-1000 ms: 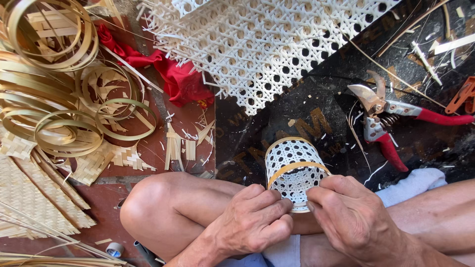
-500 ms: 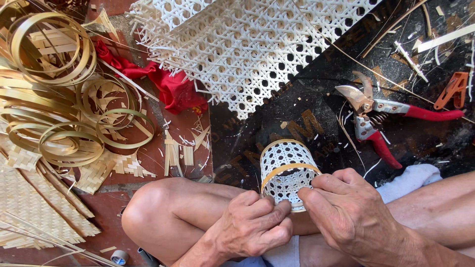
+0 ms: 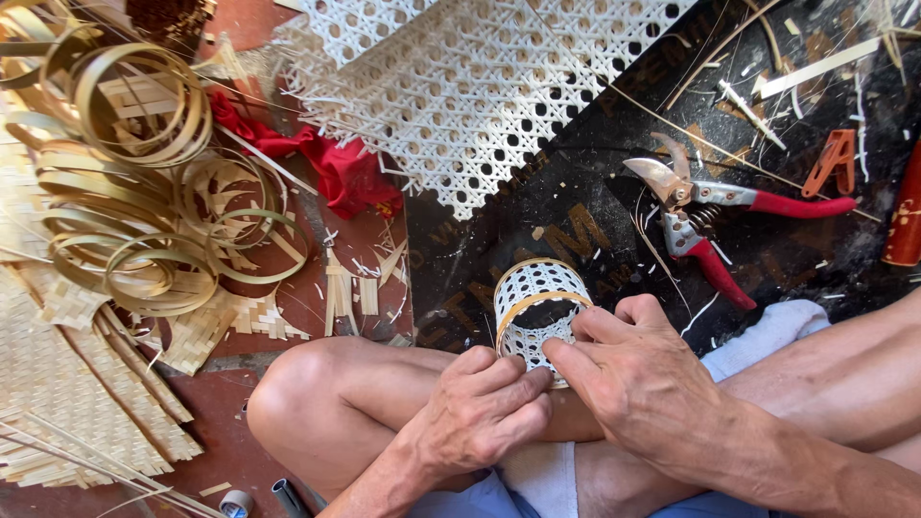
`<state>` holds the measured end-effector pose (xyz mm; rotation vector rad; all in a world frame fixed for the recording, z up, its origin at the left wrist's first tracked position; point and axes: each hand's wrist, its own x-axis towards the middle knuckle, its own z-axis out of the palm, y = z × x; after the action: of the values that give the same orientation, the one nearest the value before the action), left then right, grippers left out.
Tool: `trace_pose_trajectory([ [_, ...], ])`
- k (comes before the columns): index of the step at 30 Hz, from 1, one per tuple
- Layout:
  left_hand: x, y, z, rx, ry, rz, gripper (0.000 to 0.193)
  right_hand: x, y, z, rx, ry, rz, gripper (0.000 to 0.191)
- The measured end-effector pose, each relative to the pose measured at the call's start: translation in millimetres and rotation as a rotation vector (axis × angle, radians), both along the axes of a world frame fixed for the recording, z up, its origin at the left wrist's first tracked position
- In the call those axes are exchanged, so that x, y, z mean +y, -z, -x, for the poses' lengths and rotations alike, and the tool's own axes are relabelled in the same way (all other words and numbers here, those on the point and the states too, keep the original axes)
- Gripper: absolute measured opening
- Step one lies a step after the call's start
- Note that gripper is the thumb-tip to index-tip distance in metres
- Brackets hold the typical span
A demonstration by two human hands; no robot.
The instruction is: The person sits on the floor weaving and assembling bamboo lampshade covers. They fit woven bamboo mesh around a circular rim, press and tuck the strips to secure them, use pliers to trim and crimp the bamboo strips, and set finished covers aside before picking up new strips to work.
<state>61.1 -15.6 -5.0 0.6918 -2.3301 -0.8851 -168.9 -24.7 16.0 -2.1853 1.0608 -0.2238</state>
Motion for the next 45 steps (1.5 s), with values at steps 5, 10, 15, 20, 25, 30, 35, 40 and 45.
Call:
trace_pose_trajectory([
  [5, 7, 5, -4, -0.009, -0.029, -0.046, 0.018, -2, -1, 2, -0.270, 0.094, 0.095, 0.027],
  [10, 3, 2, 5, -0.018, -0.074, 0.029, 0.017, 7, -20, 16, -0.652, 0.260, 0.135, 0.029],
  [15, 7, -15, 13, 0.051, -0.175, 0.061, 0.029, 31, -29, 21, -0.971, 0.322, -0.015, 0.022],
  [20, 15, -29, 18, 0.033, -0.289, 0.046, 0.034, 44, -52, 32, -1.223, 0.474, -0.020, 0.023],
  [25, 11, -66, 42, 0.018, -0.345, 0.154, 0.036, 49, -85, 53, -1.117, 0.444, 0.219, 0.023],
  [30, 47, -124, 67, 0.135, -0.515, 0.314, 0.045, 76, -95, 49, -1.183, 0.562, 0.072, 0.018],
  [35, 55, -122, 80, 0.242, -0.465, -0.133, 0.021, 63, -67, 42, -0.893, 0.483, 0.443, 0.017],
  [40, 60, -126, 56, 0.324, -0.580, -0.686, 0.020, -7, 11, 97, 0.112, 0.483, 0.605, 0.070],
  [45, 65, -129, 44, 0.448, -0.598, -0.816, 0.020, -25, 67, 113, 0.732, 0.370, 0.177, 0.105],
])
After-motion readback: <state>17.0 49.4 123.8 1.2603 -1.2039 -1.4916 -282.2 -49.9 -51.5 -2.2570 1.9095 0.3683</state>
